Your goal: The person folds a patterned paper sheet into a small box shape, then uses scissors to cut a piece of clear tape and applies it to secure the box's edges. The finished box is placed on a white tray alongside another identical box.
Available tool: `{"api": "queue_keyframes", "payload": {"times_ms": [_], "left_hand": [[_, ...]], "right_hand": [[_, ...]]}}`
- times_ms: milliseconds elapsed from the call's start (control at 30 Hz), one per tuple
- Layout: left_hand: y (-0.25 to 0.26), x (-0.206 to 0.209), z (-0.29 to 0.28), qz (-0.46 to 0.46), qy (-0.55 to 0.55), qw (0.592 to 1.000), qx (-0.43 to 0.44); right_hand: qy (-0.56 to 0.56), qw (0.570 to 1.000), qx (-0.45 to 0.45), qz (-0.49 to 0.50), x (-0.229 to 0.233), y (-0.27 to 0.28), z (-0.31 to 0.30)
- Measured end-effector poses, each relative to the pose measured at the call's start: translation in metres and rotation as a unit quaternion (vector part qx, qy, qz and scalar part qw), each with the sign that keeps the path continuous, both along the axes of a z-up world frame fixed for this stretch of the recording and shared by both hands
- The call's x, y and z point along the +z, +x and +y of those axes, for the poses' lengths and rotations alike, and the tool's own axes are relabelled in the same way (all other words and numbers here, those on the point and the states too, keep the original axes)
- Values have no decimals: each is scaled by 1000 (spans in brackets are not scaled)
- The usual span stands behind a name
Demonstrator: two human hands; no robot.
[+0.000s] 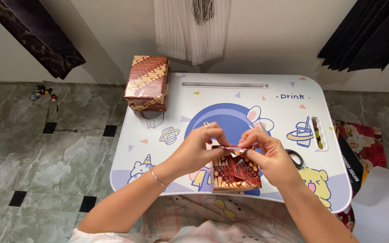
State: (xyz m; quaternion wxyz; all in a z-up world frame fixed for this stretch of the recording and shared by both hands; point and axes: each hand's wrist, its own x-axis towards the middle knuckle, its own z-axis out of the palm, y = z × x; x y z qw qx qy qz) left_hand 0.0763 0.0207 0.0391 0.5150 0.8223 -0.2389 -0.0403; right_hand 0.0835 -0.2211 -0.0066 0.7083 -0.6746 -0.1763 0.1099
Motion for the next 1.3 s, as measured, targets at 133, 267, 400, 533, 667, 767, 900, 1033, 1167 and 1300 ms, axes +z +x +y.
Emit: {"api": "queue_keyframes", "payload": {"times_ms": [133, 267, 400, 533, 667, 767, 900, 1033, 1167, 1300], "left_hand": [[-3, 1, 2, -10, -79, 996, -32], [-6, 0, -2, -24, -80, 996, -20], [-9, 1, -3, -10, -67, 998, 0], [-10, 2, -6, -18, -65, 998, 15], [-12, 3, -8, -15, -56, 998, 29], [-12, 3, -9, 14, -55, 997, 44], [-13, 0, -11, 62, -67, 994, 61], [-10, -8, -12, 40, -138, 990, 14], [-8, -16, -14, 49, -168, 984, 6], [-11, -18, -14, 17, -165, 986, 8]], "right_hand": [[-22, 1000, 0, -6, 10, -2, 2], [-107, 984, -40, -135, 28, -17, 10], [-203, 943, -74, -252, 45, -27, 16], [-234, 900, -57, -363, 57, -26, 16], [-244, 887, -64, -388, 62, -29, 17], [-240, 881, -84, -400, 62, -28, 21], [-239, 881, -76, -401, 65, -26, 22], [-247, 869, -73, -421, 67, -26, 21], [-258, 846, -68, -461, 69, -25, 20], [-275, 835, -40, -475, 73, -25, 16]]}}
